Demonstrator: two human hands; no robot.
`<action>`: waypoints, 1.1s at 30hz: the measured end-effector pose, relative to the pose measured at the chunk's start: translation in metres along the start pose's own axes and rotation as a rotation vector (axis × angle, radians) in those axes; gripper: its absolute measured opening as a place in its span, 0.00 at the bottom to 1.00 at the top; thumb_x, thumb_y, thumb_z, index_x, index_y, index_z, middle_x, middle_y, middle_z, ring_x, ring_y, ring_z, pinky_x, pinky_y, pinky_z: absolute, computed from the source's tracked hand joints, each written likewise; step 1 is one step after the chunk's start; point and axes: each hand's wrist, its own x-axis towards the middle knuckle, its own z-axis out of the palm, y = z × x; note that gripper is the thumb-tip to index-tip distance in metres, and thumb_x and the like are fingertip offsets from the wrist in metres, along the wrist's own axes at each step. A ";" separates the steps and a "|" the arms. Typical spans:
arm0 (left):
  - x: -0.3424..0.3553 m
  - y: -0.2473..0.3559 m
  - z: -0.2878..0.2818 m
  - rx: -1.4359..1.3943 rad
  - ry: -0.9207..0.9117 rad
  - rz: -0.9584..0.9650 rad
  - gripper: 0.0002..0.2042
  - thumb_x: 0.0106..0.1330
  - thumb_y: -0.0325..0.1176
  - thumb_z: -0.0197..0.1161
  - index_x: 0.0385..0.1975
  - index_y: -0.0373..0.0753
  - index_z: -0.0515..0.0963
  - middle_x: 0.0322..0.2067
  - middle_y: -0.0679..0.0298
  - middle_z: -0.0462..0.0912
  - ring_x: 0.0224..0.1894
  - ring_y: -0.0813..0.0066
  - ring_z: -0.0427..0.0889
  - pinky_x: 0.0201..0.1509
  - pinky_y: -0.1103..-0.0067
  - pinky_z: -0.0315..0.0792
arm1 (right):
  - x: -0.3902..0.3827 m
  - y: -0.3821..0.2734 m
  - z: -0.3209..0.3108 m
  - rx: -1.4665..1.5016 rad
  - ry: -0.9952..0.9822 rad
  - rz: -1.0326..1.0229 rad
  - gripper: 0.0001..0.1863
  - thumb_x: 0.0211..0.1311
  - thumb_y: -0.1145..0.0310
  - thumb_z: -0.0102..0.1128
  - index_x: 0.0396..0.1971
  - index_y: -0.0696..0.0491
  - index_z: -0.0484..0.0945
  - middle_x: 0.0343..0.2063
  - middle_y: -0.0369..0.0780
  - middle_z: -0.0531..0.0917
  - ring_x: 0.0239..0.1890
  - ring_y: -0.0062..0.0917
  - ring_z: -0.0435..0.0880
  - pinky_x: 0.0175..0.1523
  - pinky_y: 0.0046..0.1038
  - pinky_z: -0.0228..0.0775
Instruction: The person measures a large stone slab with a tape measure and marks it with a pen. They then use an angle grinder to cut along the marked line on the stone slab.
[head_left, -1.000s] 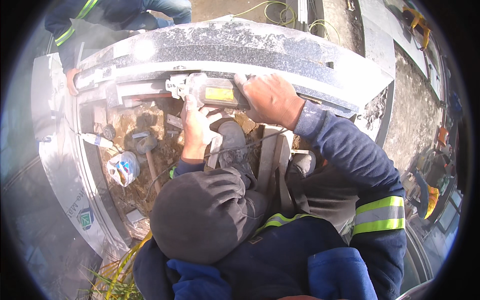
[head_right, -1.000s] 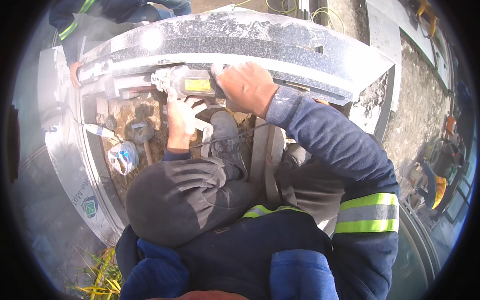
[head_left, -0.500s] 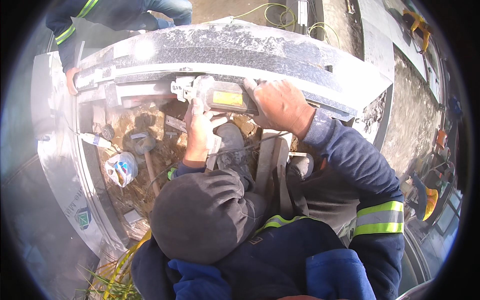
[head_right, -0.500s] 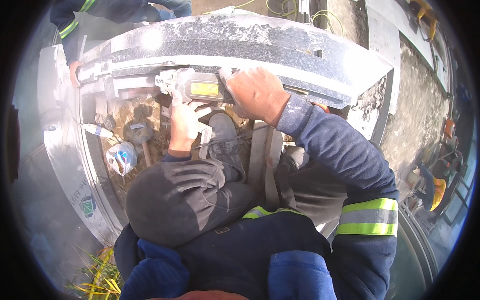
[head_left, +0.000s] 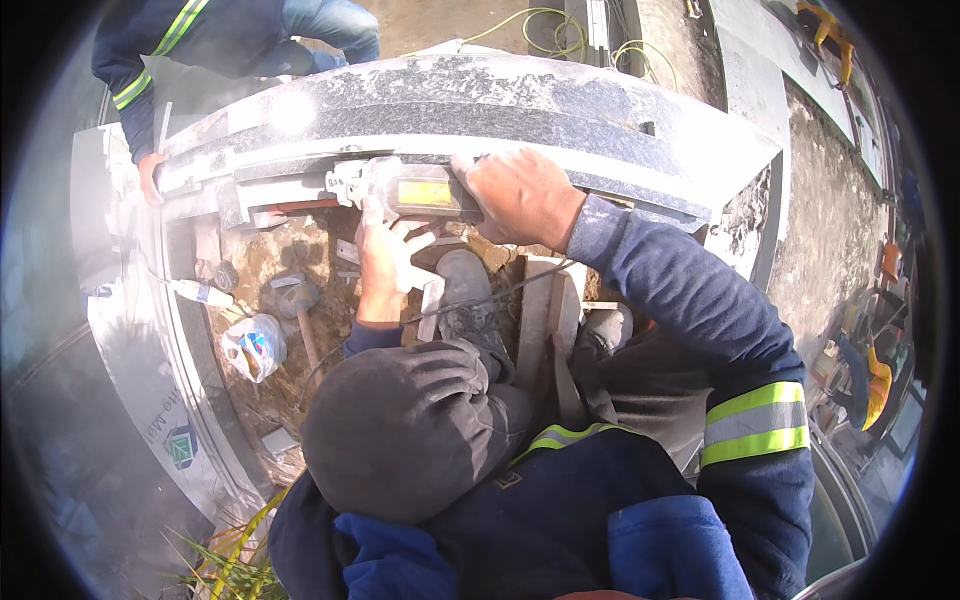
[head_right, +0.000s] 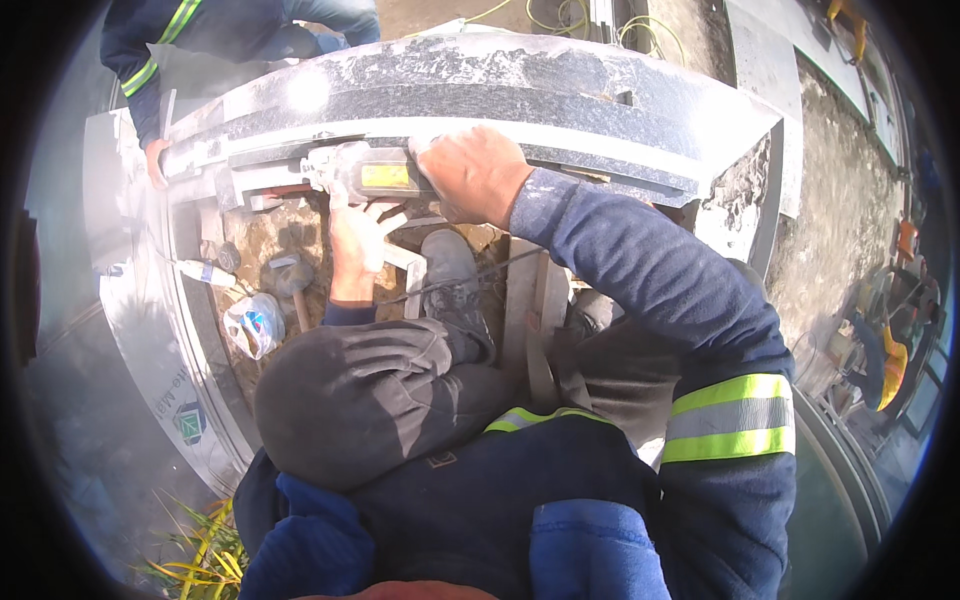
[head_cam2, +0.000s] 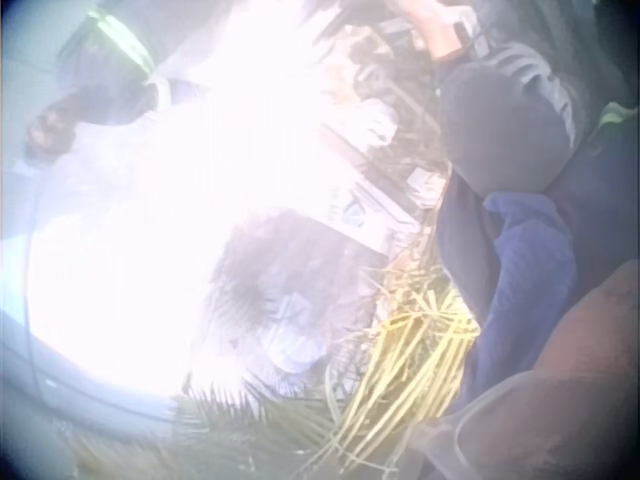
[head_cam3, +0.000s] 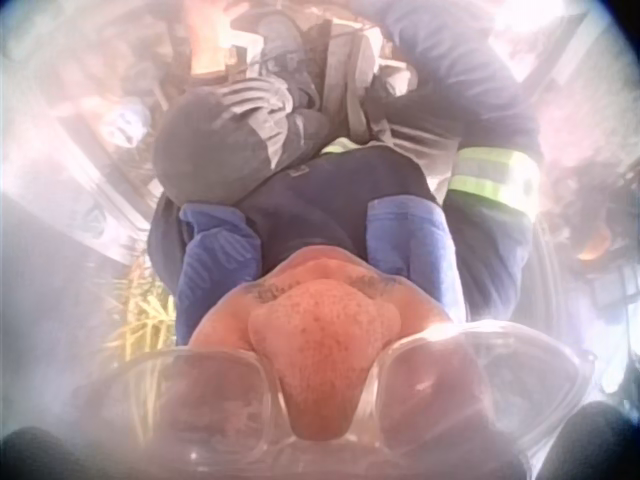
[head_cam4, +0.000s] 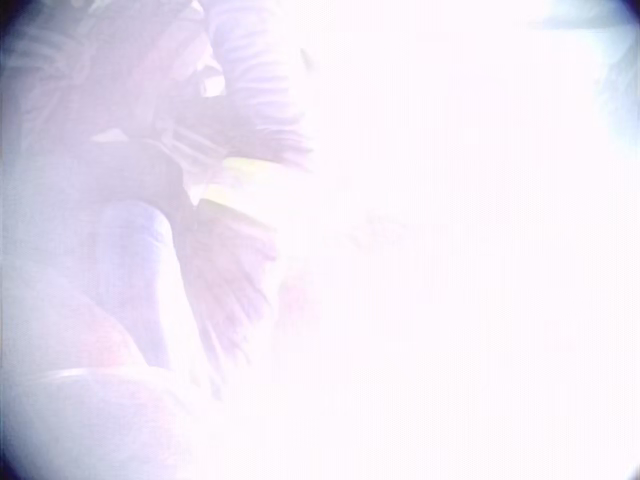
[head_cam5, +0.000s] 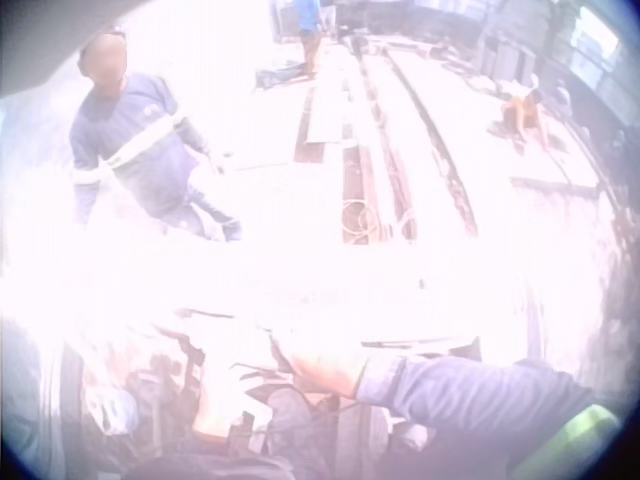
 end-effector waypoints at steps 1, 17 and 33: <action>-0.007 0.004 0.008 -0.001 0.026 -0.038 0.45 0.76 0.67 0.49 0.75 0.30 0.53 0.65 0.41 0.67 0.62 0.43 0.75 0.63 0.43 0.72 | -0.002 0.000 0.000 -0.014 0.009 0.011 0.27 0.46 0.68 0.75 0.47 0.60 0.77 0.33 0.48 0.88 0.39 0.43 0.90 0.44 0.39 0.82; -0.002 -0.003 0.000 0.043 -0.066 0.014 0.49 0.74 0.68 0.50 0.78 0.32 0.43 0.69 0.35 0.58 0.63 0.40 0.73 0.64 0.41 0.71 | -0.009 0.005 0.003 0.027 0.049 -0.011 0.30 0.44 0.68 0.75 0.49 0.61 0.74 0.32 0.50 0.87 0.39 0.46 0.89 0.43 0.42 0.80; -0.010 -0.017 0.004 -0.044 -0.116 -0.083 0.43 0.76 0.65 0.50 0.76 0.35 0.52 0.63 0.42 0.70 0.57 0.45 0.79 0.57 0.47 0.79 | -0.031 0.008 -0.004 -0.019 0.039 0.031 0.32 0.44 0.70 0.73 0.53 0.62 0.75 0.29 0.48 0.86 0.36 0.45 0.89 0.42 0.41 0.81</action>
